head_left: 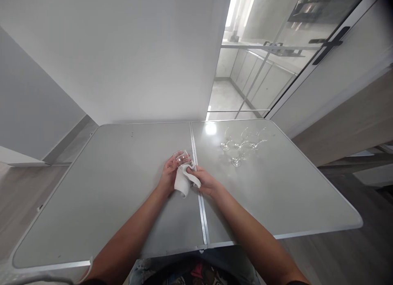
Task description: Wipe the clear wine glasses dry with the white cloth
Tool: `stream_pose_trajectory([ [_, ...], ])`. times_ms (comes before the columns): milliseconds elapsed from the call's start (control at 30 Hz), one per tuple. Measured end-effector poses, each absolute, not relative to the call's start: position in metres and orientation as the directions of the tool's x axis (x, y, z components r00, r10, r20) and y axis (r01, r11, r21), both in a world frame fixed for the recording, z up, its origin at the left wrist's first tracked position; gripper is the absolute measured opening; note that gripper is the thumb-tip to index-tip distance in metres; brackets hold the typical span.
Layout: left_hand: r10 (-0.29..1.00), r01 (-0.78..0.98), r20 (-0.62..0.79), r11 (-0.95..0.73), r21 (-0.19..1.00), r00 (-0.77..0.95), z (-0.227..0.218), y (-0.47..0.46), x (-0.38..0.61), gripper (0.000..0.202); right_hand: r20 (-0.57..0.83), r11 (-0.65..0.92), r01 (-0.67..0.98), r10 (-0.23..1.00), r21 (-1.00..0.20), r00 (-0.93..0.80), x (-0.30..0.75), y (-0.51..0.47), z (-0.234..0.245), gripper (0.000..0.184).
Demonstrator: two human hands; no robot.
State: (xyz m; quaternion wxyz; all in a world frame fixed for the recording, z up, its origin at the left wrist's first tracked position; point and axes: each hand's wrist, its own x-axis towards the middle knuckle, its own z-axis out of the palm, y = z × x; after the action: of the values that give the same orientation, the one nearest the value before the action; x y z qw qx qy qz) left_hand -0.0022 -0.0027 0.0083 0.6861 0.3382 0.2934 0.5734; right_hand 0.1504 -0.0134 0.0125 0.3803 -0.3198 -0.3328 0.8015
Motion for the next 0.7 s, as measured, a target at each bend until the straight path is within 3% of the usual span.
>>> stream_pose_trajectory([
  [100, 0.995, -0.586, 0.000, 0.056, 0.809, 0.095, 0.006, -0.001, -0.001, 0.060, -0.206, -0.365, -0.309, 0.872, -0.878, -0.444, 0.152, -0.011, 0.012, 0.040],
  [167, 0.999, -0.542, 0.036, -0.030, 0.840, 0.000, 0.003, 0.001, 0.002, 0.061, -0.096, -0.137, -0.114, 0.946, -0.984, -0.310, 0.152, -0.008, 0.010, 0.029],
  [267, 0.991, -0.474, 0.089, -0.124, 0.872, -0.096, -0.001, 0.003, 0.004, 0.064, 0.056, 0.084, 0.153, 0.983, -0.985, -0.177, 0.153, -0.006, 0.008, 0.018],
  [333, 0.995, -0.500, 0.076, -0.101, 0.860, -0.070, -0.001, 0.003, 0.003, 0.063, 0.020, 0.039, 0.083, 0.975, -0.996, -0.219, 0.154, -0.007, 0.008, 0.019],
  [400, 0.999, -0.565, 0.034, -0.004, 0.825, 0.043, 0.001, 0.001, -0.001, 0.063, -0.097, -0.148, -0.119, 0.929, -0.982, -0.358, 0.155, -0.009, 0.010, 0.028],
  [467, 0.985, -0.608, 0.006, 0.102, 0.787, 0.172, 0.004, -0.001, -0.005, 0.067, -0.191, -0.359, -0.270, 0.848, -0.893, -0.495, 0.156, -0.011, 0.011, 0.039],
  [533, 0.974, -0.623, 0.003, 0.144, 0.769, 0.228, 0.005, -0.002, -0.007, 0.072, -0.221, -0.450, -0.322, 0.804, -0.833, -0.552, 0.157, -0.012, 0.013, 0.044],
  [600, 0.981, -0.615, 0.000, 0.121, 0.780, 0.194, 0.004, 0.000, -0.007, 0.070, -0.195, -0.376, -0.296, 0.846, -0.878, -0.496, 0.155, -0.012, 0.012, 0.041],
  [700, 0.998, -0.557, 0.004, 0.032, 0.830, 0.063, 0.000, 0.005, -0.003, 0.061, -0.052, -0.065, -0.038, 0.963, -0.997, -0.265, 0.152, -0.010, 0.010, 0.026],
])
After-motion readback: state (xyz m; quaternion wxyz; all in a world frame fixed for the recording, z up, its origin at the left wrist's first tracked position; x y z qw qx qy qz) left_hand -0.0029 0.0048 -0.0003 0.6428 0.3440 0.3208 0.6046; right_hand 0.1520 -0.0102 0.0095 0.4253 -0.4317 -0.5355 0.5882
